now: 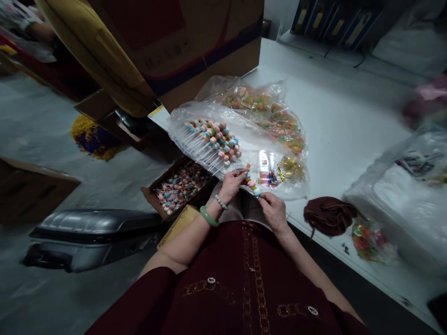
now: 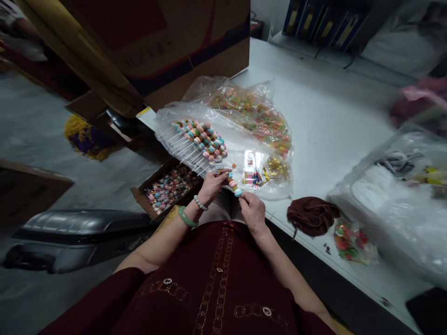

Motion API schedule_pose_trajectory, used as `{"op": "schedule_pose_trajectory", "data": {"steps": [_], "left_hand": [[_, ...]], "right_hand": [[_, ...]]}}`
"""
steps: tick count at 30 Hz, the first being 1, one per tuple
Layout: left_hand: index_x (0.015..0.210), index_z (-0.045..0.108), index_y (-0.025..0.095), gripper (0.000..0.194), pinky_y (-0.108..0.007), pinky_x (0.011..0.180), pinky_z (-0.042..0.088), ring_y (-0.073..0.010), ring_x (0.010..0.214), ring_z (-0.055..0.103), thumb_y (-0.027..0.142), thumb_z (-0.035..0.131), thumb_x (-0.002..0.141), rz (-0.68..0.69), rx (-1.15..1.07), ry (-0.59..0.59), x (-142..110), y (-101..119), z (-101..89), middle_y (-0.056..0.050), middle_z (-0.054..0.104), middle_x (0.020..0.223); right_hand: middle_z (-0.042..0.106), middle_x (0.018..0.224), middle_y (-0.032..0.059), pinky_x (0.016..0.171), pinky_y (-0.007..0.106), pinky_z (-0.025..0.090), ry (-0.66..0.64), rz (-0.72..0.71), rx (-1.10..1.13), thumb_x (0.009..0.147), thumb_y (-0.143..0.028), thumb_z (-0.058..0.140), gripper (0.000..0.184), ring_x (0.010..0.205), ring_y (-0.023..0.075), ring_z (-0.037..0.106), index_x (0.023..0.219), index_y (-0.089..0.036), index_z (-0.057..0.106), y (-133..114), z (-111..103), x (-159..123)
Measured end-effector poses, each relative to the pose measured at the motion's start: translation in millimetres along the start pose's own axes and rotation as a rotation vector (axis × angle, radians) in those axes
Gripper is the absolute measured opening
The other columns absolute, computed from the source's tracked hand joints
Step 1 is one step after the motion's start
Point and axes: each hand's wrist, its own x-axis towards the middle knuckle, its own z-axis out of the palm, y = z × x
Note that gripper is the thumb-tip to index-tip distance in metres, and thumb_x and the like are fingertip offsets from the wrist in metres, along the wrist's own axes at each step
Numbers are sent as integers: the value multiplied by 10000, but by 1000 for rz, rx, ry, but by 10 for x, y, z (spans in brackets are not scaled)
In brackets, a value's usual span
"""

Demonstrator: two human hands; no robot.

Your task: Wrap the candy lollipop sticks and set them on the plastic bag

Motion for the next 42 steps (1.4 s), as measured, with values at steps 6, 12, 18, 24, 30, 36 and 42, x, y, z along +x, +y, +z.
{"op": "schedule_pose_trajectory", "data": {"steps": [6, 12, 18, 24, 30, 36, 42], "left_hand": [[799, 752, 153, 148, -222, 667, 494, -122, 715, 636, 225, 778, 673, 124, 181, 230, 42, -230, 52, -36, 718, 774], [787, 714, 114, 254, -176, 411, 351, -78, 485, 529, 350, 767, 708, -13, 95, 182, 86, -78, 13, -17, 638, 626], [708, 669, 107, 241, -164, 386, 324, -67, 470, 509, 270, 822, 616, -75, 8, 185, 102, -54, 1, 13, 575, 569], [806, 656, 128, 337, -227, 518, 492, -97, 548, 585, 314, 854, 607, -164, -171, 159, 138, -29, -11, 0, 609, 689], [886, 652, 157, 303, -322, 711, 575, -176, 752, 680, 422, 745, 771, -380, -413, 22, 152, 184, -137, -81, 685, 905], [930, 710, 177, 350, -339, 776, 556, -202, 894, 662, 502, 693, 801, -353, -427, -133, 11, 225, 31, -94, 699, 1029], [946, 744, 162, 337, -272, 726, 519, -177, 882, 643, 395, 797, 707, -329, -222, -192, -72, 153, 93, -97, 711, 1035]], "right_hand": [[567, 618, 3, 614, 282, 318, 20, 48, -3, 776, -313, 490, 172, 616, 167, 476, 649, -225, 566, -87, 188, 59], [513, 597, -25, 622, 272, 335, -65, 136, 264, 732, -349, 543, 174, 621, 157, 460, 613, -223, 529, 50, 266, 161], [486, 572, -42, 607, 266, 330, -105, 150, 343, 714, -325, 575, 168, 606, 140, 435, 596, -211, 541, 106, 321, 186], [464, 544, -55, 504, 246, 318, -116, 261, 530, 694, -344, 621, 169, 520, 111, 400, 617, -213, 546, 83, 277, 228], [522, 599, -73, 396, 188, 259, -160, 446, 978, 633, -338, 747, 276, 425, 53, 388, 745, -213, 528, -68, 75, 304], [239, 458, -151, 347, 187, 77, -167, 569, 1106, 610, -411, 791, 399, 359, 26, 127, 702, -223, 451, -287, 307, 319], [399, 465, -119, 358, 196, 117, -15, 574, 1059, 501, -289, 815, 359, 376, 23, 202, 703, -194, 535, -299, 277, 379]]}}
